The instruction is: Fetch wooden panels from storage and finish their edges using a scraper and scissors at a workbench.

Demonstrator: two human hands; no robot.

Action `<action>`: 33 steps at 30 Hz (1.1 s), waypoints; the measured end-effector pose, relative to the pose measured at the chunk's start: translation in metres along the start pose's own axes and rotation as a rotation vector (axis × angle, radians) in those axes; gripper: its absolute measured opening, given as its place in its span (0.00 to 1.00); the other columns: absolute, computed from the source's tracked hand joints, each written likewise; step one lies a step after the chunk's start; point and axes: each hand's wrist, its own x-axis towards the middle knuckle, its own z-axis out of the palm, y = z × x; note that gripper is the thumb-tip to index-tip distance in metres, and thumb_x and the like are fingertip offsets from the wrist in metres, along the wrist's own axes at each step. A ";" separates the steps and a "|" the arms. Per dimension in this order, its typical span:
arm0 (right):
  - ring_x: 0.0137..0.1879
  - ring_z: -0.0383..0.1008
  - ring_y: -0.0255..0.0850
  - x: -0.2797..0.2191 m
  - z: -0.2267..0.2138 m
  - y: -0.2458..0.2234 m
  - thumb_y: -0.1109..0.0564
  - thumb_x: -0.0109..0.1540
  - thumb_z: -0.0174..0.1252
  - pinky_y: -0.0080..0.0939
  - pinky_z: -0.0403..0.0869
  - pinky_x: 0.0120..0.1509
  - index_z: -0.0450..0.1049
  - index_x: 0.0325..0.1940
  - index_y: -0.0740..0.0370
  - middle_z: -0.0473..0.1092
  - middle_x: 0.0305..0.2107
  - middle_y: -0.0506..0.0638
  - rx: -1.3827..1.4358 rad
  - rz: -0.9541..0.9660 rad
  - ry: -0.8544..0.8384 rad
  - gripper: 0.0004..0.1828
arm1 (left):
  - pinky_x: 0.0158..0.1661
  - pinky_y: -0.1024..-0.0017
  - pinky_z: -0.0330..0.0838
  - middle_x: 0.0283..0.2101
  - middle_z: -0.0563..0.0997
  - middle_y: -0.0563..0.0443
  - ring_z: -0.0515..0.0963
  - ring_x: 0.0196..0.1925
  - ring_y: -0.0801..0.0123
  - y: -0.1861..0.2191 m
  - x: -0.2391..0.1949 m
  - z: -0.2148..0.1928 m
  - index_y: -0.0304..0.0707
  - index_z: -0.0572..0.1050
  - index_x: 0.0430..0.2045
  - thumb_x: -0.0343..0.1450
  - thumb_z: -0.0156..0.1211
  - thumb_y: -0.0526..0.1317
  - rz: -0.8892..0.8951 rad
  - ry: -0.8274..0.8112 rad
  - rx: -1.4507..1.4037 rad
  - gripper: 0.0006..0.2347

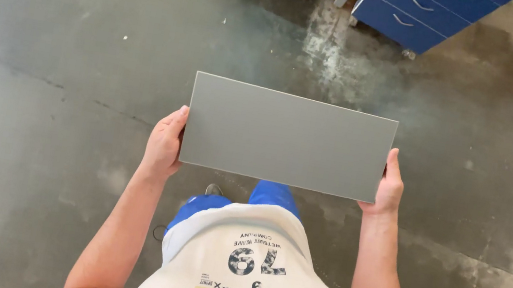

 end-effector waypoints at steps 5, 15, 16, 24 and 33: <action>0.63 0.75 0.41 0.067 0.026 0.012 0.39 0.72 0.42 0.48 0.71 0.74 0.74 0.65 0.50 0.74 0.58 0.49 0.052 -0.024 -0.027 0.25 | 0.27 0.68 0.84 0.30 0.83 0.43 0.85 0.27 0.64 0.034 0.086 0.014 0.35 0.79 0.36 0.79 0.54 0.41 -0.040 0.030 0.059 0.10; 0.56 0.79 0.41 0.241 0.098 -0.004 0.37 0.72 0.42 0.47 0.76 0.67 0.75 0.62 0.48 0.78 0.50 0.50 0.138 -0.058 -0.178 0.25 | 0.27 0.70 0.84 0.29 0.82 0.46 0.86 0.27 0.65 0.086 0.266 0.087 0.38 0.77 0.33 0.81 0.52 0.45 0.000 0.046 0.144 0.12; 0.55 0.79 0.40 0.255 0.109 -0.009 0.38 0.72 0.42 0.45 0.76 0.65 0.75 0.61 0.49 0.78 0.49 0.50 0.138 -0.064 -0.174 0.24 | 0.26 0.70 0.84 0.29 0.82 0.46 0.86 0.27 0.64 0.088 0.285 0.088 0.38 0.77 0.33 0.81 0.51 0.45 0.008 0.066 0.148 0.13; 0.54 0.79 0.38 0.336 0.174 -0.036 0.42 0.73 0.42 0.42 0.77 0.63 0.75 0.59 0.53 0.78 0.44 0.51 0.109 -0.130 -0.166 0.22 | 0.25 0.68 0.85 0.27 0.80 0.47 0.86 0.26 0.62 0.122 0.397 0.119 0.38 0.75 0.31 0.82 0.48 0.48 0.040 0.071 0.114 0.16; 0.45 0.79 0.35 0.372 0.253 -0.033 0.42 0.73 0.42 0.35 0.77 0.56 0.76 0.53 0.54 0.77 0.35 0.47 0.182 -0.233 -0.082 0.21 | 0.25 0.68 0.84 0.27 0.80 0.49 0.85 0.26 0.63 0.146 0.517 0.108 0.41 0.74 0.32 0.82 0.53 0.50 -0.026 -0.030 0.203 0.14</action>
